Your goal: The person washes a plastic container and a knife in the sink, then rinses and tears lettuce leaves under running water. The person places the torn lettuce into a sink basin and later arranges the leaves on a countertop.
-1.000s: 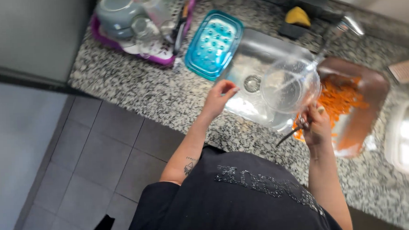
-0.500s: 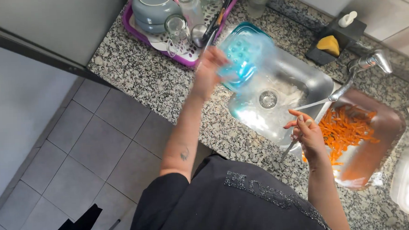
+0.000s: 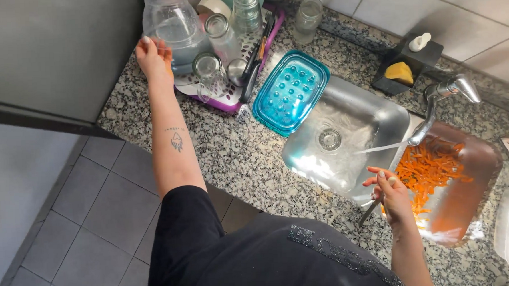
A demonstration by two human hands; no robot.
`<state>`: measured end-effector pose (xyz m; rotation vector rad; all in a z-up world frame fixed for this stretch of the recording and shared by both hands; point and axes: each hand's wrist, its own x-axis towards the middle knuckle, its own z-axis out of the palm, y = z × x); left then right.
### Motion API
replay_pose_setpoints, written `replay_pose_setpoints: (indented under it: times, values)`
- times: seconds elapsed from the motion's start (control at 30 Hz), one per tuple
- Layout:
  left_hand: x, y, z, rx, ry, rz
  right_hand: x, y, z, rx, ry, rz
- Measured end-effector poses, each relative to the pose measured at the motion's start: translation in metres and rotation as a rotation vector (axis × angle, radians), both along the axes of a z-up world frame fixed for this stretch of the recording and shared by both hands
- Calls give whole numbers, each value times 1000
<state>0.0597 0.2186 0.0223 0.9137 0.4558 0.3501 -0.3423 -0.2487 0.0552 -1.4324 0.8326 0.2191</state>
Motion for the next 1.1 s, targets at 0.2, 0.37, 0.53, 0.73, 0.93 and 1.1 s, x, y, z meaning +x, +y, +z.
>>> replay_pose_setpoints:
  times: [0.2,0.37,0.53,0.73,0.93,1.1]
  values:
    - [-2,3,-1,748,310,-191,14,6,-4,-63,32,-21]
    - [-6,9,3,1235,330,-60,17,8,-25,26,-45,-17]
    - [-9,-32,73,1457,-139,29,20,17,-9,4,-37,-12]
    - [11,-72,92,1666,-571,21,6,-4,-14,-409,-163,-35]
    - [-87,-177,124,1567,-879,-249,28,-99,-12,-1329,-296,38]
    - [-172,-237,72,1456,-929,-704,78,-187,-87,-2559,178,281]
